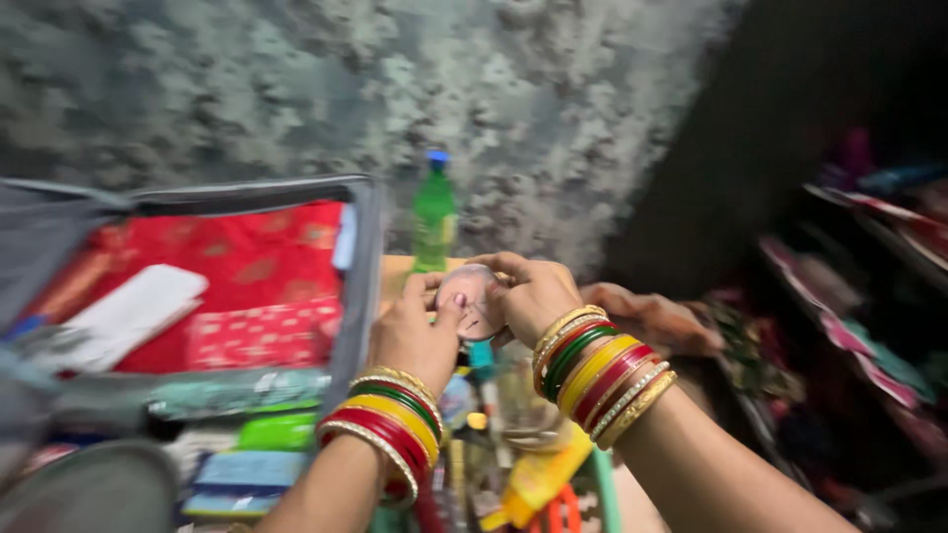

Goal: The person packs a suitcase with various items including a coconut soap packet, a toiletry bag, a red cloth, a metal plate, a newspaper, and several small toiletries. They arrange the items inside the suitcase and a green basket on a table.

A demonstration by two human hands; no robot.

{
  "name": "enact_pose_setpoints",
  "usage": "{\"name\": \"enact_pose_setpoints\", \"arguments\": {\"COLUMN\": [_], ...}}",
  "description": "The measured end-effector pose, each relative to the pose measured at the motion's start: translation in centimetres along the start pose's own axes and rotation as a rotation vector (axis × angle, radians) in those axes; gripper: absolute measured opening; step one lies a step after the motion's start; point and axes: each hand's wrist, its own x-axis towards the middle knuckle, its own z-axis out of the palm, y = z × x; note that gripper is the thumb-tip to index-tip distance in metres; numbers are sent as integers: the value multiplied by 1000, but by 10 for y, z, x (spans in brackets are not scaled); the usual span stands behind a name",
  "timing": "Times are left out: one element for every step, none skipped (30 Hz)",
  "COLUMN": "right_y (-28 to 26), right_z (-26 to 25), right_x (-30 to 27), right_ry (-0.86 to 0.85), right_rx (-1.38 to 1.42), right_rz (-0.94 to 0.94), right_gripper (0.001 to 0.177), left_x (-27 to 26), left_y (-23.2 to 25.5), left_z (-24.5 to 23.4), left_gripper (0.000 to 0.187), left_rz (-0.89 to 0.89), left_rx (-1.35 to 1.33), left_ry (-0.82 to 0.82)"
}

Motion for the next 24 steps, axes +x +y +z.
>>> {"name": "enact_pose_setpoints", "arguments": {"right_y": [9,18,26,36,45,53,61,68,75,80,85,90,94,98,102,106,109,112,114,115,114,112,109,103], "right_z": [-16,-30,-44,-56,-68,-76,-79,-79,-78,-76,-70,-61,-53,-43,-36,-31,-26,-22,-18,-14,-13,-11,-11,-12], "right_x": [-3,-4,-6,-9,-12,-14,-19,-23,-27,-29,-31,-32,-32,-31,-30,-29,-28,-27,-27,-27,-26,-26,-24,-23], "right_ry": [67,125,182,238,294,343,407,465,519,449,378,303,247,190,133,105,78,50,114,177,242,175,109,45], "right_rx": [-8,-12,-17,-39,-62,-85,-218,-349,-481,-458,-435,-411,-424,-436,-447,-496,-544,-593,-682,-769,-853,-841,-828,-812], "right_rz": [-22,-48,-74,4,82,157,41,-82,-207,-132,-58,14,-9,-36,-63,-75,-87,-100,-230,-362,-495,-370,-245,-119], "right_gripper": [37,37,38,36,35,33,31,30,29,30,31,33,33,33,33,30,27,26,20,14,9,11,14,17], "left_x": [-3,-6,-10,-14,-17,-19,-20,-19,-18,-15,-13,-12,-12,-13,-14,-15,-16,-17,-19,-21,-24,-25,-26,-27], "left_y": [0,-1,-4,-7,-11,-15,-18,-22,-24,-26,-26,-27,-27,-27,-25,-23,-20,-18,-16,-15,-14,-15,-16,-17], "left_z": [26,49,69,88,104,115,123,127,130,129,128,125,121,117,114,113,111,108,105,101,98,93,88,83], "left_gripper": [56,68,87,106,125,120,116,112,98,84,71,68,66,63,62,61,60,62,65,68,65,62,59,55], "left_rz": [116,229,312,390,468,349,229,110,9,-92,-193,-159,-126,-93,-93,-92,-90,-78,-66,-56,-91,-126,-160,-106], "left_rx": [29,63,100,140,178,189,201,214,221,228,234,256,278,300,299,295,291,274,257,238,237,235,233,184], "left_ry": [19,45,23,4,-16,-67,-118,-162,-202,-236,-271,-269,-267,-263,-246,-228,-209,-227,-244,-262,-295,-328,-360,-310]}}
